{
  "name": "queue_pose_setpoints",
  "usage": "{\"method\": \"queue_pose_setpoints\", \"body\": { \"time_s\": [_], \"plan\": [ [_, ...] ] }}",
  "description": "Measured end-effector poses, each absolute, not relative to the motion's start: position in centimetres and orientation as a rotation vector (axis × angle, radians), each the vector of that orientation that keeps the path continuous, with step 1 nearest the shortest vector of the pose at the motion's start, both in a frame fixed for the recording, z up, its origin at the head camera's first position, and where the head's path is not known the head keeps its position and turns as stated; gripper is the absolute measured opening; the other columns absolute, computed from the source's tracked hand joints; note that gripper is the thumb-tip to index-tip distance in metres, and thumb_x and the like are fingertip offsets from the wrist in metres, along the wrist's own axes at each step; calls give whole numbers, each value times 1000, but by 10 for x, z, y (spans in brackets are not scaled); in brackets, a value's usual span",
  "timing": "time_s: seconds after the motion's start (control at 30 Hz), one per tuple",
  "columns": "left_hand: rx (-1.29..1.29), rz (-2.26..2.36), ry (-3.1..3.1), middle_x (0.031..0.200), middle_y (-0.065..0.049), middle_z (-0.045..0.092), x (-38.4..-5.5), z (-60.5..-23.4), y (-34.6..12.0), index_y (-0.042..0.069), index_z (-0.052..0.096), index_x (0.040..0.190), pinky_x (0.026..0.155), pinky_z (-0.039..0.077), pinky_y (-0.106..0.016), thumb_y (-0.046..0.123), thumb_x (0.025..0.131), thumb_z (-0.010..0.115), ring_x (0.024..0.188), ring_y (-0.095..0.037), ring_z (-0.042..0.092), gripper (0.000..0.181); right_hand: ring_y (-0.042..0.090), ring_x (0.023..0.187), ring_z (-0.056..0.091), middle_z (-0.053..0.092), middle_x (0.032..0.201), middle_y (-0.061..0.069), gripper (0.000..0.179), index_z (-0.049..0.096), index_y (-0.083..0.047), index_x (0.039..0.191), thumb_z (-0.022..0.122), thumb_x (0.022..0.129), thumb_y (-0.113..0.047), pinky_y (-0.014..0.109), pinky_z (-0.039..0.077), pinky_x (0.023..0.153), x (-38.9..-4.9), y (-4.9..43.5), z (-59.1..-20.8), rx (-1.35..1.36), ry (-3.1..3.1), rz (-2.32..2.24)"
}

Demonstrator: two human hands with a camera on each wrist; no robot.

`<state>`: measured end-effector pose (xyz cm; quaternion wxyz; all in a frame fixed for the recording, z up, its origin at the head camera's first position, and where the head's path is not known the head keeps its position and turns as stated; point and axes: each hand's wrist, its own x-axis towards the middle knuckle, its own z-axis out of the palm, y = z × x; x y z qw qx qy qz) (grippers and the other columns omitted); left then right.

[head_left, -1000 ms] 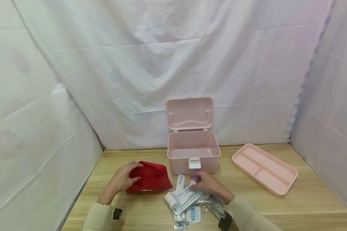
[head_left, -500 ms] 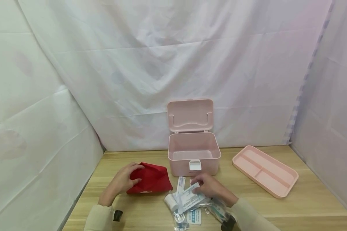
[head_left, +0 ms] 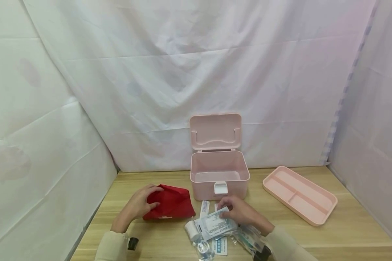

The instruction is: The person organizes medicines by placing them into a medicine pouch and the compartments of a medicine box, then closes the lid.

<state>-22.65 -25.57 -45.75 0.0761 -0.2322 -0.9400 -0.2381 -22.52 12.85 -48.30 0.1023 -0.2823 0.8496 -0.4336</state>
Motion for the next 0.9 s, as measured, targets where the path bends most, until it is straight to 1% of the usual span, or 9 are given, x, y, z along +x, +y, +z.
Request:
{"method": "queue_pose_setpoints", "body": {
  "time_s": [0.13, 0.33, 0.43, 0.5, 0.57, 0.7, 0.8, 0.9],
  "plan": [
    [-709, -701, -2811, 114, -1, 65, -228, -458, -256, 10, 67, 119, 91, 55, -45, 5, 78, 82, 103, -21, 63, 44, 8, 91, 59, 69, 101, -2, 14, 69, -13, 94, 77, 82, -12, 24, 45, 77, -225, 129, -481, -873, 2482, -1285],
    [-689, -631, -2829, 117, -2, 65, -228, -458, -254, 11, 67, 119, 93, 54, -45, 8, 78, 83, 107, -22, 63, 44, 7, 90, 57, 71, 102, -1, 20, 71, -8, 104, 74, 84, -11, 23, 46, 76, -226, 130, -474, -947, 2466, -1269],
    [-660, -551, -2824, 117, -2, 65, -227, -457, -253, 13, 68, 118, 91, 55, -45, 11, 77, 84, 107, -23, 64, 44, 4, 82, 54, 72, 100, -4, 21, 73, -10, 106, 73, 85, -11, 22, 45, 71, -226, 130, -469, -971, 2484, -1231],
    [-635, -504, -2819, 117, -3, 65, -226, -457, -251, 14, 69, 118, 89, 55, -45, 13, 77, 85, 106, -23, 64, 44, 4, 80, 52, 72, 101, -5, 21, 74, -13, 107, 72, 86, -11, 21, 44, 70, -226, 131, -464, -974, 2500, -1216],
    [-605, -462, -2818, 115, -2, 65, -225, -456, -250, 15, 69, 118, 86, 56, -45, 14, 77, 85, 105, -23, 65, 45, 5, 80, 52, 73, 103, -4, 20, 75, -14, 106, 72, 86, -10, 21, 44, 70, -227, 131, -459, -966, 2499, -1235],
    [-520, -419, -2830, 114, -2, 65, -224, -454, -247, 16, 69, 119, 82, 56, -46, 16, 76, 85, 104, -24, 65, 45, 11, 95, 61, 74, 108, 2, 19, 74, -12, 104, 72, 86, -8, 23, 47, 80, -226, 130, -449, -955, 2469, -1335],
    [-472, -410, -2837, 114, -3, 66, -223, -453, -245, 17, 69, 119, 80, 56, -48, 15, 76, 86, 104, -26, 66, 46, 15, 100, 64, 74, 106, 4, 18, 72, -10, 102, 73, 85, -7, 24, 48, 82, -226, 128, -444, -930, 2436, -1407],
    [-478, -413, -2832, 115, -4, 66, -223, -452, -245, 16, 69, 118, 80, 56, -48, 14, 75, 86, 104, -26, 66, 47, 15, 95, 66, 74, 101, 5, 17, 71, -9, 101, 73, 85, -6, 24, 50, 78, -226, 127, -440, -915, 2420, -1448]
  ]
}}
